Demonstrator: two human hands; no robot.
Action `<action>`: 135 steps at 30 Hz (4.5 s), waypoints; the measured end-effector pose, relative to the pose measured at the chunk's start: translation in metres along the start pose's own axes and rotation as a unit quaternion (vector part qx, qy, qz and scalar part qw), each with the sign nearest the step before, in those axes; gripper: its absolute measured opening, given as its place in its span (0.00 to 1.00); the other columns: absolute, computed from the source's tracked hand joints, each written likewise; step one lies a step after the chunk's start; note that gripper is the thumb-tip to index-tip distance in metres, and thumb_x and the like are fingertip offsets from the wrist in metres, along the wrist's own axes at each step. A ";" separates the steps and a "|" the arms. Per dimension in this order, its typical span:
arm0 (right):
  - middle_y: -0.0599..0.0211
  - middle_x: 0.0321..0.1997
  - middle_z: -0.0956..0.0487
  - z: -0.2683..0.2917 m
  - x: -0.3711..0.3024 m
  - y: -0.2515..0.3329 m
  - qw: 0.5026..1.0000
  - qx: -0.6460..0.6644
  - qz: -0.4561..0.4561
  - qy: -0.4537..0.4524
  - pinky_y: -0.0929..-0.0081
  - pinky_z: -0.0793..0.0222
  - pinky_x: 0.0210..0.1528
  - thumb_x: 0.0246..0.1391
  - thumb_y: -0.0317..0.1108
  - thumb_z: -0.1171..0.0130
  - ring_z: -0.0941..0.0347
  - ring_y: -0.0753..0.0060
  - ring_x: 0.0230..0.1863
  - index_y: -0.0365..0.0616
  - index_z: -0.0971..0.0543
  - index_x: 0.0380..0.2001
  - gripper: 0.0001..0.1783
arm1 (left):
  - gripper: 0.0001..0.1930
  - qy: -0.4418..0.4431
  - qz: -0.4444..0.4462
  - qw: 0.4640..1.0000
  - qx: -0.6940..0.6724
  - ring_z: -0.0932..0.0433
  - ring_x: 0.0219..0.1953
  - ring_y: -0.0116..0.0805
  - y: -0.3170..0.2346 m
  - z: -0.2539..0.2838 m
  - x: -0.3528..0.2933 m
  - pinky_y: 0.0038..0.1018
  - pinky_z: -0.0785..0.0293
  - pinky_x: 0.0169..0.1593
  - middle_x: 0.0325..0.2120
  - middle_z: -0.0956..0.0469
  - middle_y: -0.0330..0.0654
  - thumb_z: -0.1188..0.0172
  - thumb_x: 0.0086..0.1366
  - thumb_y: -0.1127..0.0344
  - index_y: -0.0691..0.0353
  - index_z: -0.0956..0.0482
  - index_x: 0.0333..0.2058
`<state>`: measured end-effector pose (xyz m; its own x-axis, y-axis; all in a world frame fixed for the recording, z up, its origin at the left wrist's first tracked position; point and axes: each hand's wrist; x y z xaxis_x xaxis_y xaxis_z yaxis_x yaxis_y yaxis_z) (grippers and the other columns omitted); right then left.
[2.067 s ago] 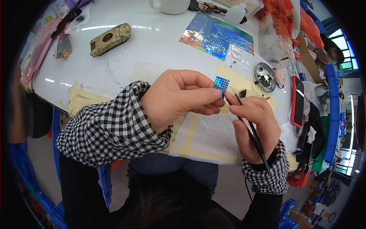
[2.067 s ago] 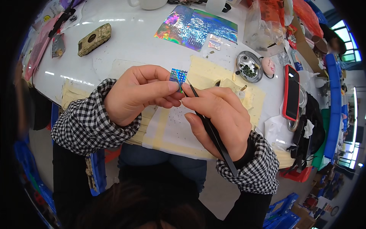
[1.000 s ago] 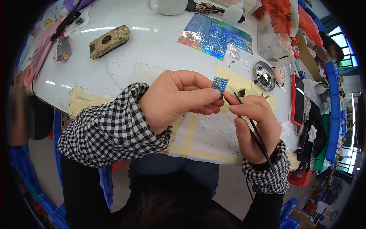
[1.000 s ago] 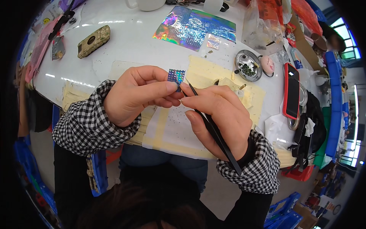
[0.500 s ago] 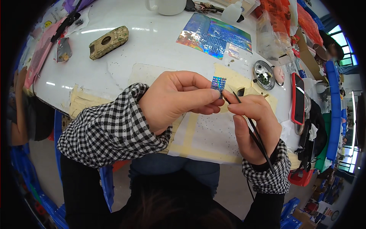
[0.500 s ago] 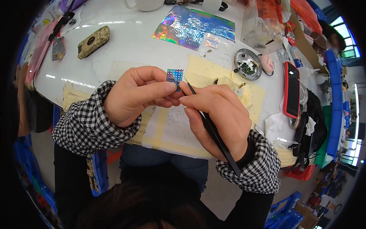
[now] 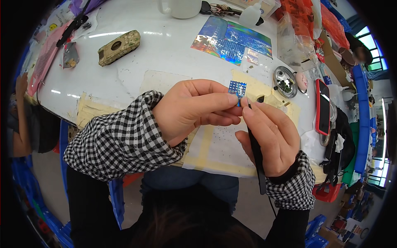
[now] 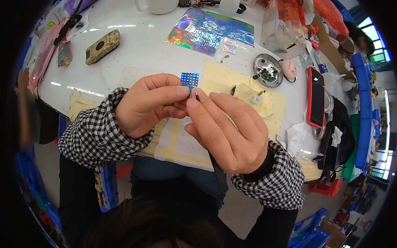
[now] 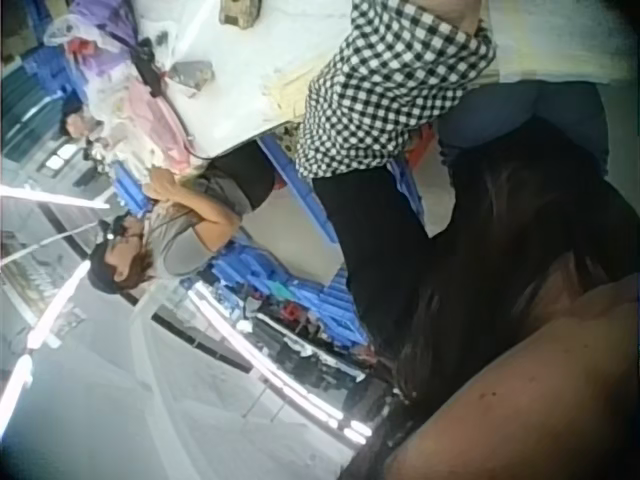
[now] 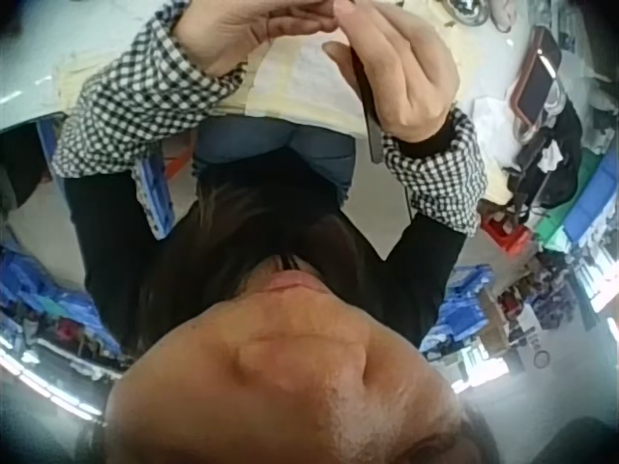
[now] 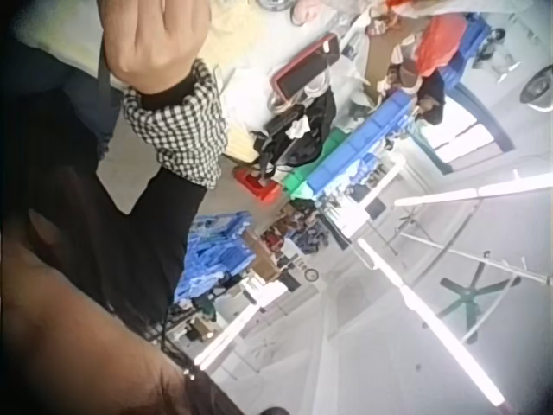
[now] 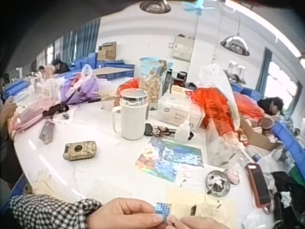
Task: Using tweezers to precisely place small electronic components onto a grid-like substrate.
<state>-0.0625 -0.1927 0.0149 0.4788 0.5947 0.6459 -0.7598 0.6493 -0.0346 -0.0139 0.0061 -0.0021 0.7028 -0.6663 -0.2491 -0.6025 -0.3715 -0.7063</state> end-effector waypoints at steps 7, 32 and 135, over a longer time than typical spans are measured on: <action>0.59 0.35 0.20 0.007 0.003 0.003 0.995 -0.092 0.039 0.031 0.73 0.23 0.35 0.51 0.36 0.39 0.24 0.66 0.36 0.34 0.21 0.40 0.16 | 0.06 0.005 -0.004 1.000 0.005 0.21 0.34 0.24 0.001 0.001 0.001 0.19 0.23 0.41 0.32 0.21 0.38 0.43 0.63 0.66 0.62 0.23 0.35; 0.64 0.33 0.22 0.014 0.000 0.003 0.999 -0.016 0.019 0.038 0.72 0.23 0.34 0.44 0.35 0.34 0.25 0.66 0.34 0.38 0.20 0.40 0.19 | 0.08 -0.021 -0.028 0.998 0.050 0.20 0.37 0.27 0.000 0.001 0.002 0.20 0.24 0.43 0.33 0.20 0.42 0.43 0.63 0.66 0.63 0.23 0.37; 0.58 0.37 0.19 0.002 0.000 0.006 0.997 -0.066 0.002 0.045 0.69 0.25 0.39 0.54 0.37 0.43 0.25 0.61 0.39 0.35 0.22 0.42 0.17 | 0.10 -0.021 -0.010 0.999 0.041 0.20 0.33 0.25 0.000 0.002 0.002 0.19 0.23 0.40 0.31 0.20 0.41 0.44 0.64 0.64 0.64 0.22 0.39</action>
<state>-0.0681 -0.1895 0.0160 0.5179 0.6340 0.5744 -0.6999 0.7000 -0.1415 -0.0119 0.0063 -0.0034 0.7303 -0.6311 -0.2615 -0.5574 -0.3293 -0.7622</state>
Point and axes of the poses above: each hand's wrist, its own x-axis towards the middle knuckle, its own z-axis out of the back of the hand, y = z × x
